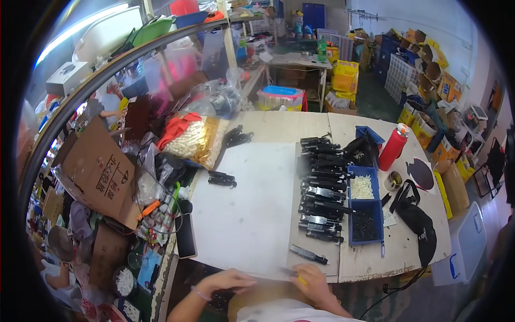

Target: Polishing or deburring small black plastic components using a manual hand tool.

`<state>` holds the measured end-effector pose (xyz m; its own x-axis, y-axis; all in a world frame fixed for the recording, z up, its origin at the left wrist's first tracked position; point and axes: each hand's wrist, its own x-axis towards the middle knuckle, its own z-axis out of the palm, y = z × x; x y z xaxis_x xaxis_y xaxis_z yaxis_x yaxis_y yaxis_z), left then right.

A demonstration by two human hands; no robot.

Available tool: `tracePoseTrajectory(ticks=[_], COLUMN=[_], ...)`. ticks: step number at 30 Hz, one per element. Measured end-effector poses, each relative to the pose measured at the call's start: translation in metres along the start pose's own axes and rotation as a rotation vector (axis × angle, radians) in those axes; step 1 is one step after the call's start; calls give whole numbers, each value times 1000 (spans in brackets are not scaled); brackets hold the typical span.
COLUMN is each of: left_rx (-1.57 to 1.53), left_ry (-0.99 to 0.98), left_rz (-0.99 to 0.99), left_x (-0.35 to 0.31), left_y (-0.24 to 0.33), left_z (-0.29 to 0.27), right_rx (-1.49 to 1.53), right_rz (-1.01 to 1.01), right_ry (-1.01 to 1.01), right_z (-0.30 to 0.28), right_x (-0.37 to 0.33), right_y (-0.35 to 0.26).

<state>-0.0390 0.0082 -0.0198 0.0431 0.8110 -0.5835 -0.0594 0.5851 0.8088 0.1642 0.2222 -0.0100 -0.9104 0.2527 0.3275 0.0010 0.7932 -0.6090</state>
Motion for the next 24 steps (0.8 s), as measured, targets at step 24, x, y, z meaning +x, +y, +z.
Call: tracePoseTrajectory(ticks=[24], left_rx=[1111], left_ry=[677], left_rz=[722], left_x=[160], left_y=[73], left_z=[85], right_rx=[255], right_rz=[420], right_ry=[597], right_z=[-51], right_x=[-37], right_y=[14])
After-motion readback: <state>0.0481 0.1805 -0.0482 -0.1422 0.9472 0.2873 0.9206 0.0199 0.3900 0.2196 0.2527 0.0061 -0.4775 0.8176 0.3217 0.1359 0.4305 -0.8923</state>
